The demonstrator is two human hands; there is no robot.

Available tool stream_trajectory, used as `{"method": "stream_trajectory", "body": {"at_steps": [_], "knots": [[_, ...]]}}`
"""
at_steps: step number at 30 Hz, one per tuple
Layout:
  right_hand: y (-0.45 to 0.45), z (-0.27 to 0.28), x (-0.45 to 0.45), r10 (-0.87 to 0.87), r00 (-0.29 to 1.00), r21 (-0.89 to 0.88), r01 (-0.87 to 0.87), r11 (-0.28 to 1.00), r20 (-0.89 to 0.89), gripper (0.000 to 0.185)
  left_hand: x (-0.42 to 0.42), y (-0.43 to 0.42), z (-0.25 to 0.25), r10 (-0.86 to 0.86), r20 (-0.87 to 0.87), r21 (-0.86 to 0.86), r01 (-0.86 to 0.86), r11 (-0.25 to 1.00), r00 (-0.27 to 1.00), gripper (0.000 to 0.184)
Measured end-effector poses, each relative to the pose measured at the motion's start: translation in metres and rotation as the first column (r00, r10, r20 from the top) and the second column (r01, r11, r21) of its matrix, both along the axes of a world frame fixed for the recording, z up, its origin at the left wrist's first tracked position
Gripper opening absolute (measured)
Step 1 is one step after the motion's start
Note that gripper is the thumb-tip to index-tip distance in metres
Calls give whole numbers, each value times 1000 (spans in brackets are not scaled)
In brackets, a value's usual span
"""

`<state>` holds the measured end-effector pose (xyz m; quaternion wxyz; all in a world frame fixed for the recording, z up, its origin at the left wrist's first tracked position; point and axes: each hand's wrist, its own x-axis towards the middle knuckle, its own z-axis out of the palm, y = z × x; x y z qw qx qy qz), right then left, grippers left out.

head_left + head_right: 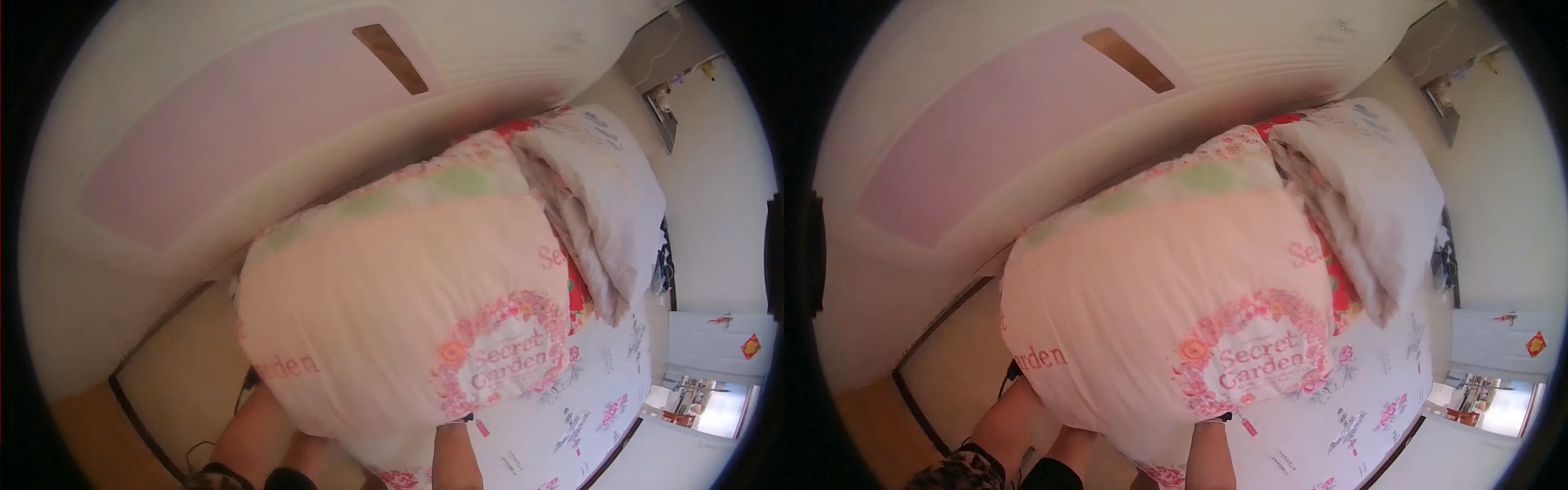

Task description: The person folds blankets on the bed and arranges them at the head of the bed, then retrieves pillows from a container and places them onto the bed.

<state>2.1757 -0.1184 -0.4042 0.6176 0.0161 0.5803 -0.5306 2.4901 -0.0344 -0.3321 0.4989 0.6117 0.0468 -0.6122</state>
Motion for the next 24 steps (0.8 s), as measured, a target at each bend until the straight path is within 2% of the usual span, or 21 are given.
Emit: {"method": "stream_trajectory", "body": {"at_steps": [5,15,19,22,23,24], "knots": [[16,-2,23,-38,998,16,37,999,43,36,1,16,23,20,-5,33,-20,999,1000,43],[77,48,75,-159,980,42,155,987,115,40,23,4,99,34,55,-28,-33,999,998,45],[57,77,61,-228,965,-44,235,971,131,41,34,-8,138,44,91,-136,-32,990,995,45],[35,136,33,-321,934,-98,338,936,157,43,44,-15,178,77,106,-252,-48,966,991,45],[20,153,31,-319,933,-111,339,934,166,43,46,-24,191,92,94,-320,-57,946,991,46],[2,169,30,-201,959,-138,231,963,198,45,46,-26,198,113,37,-377,-91,922,993,46]]}}
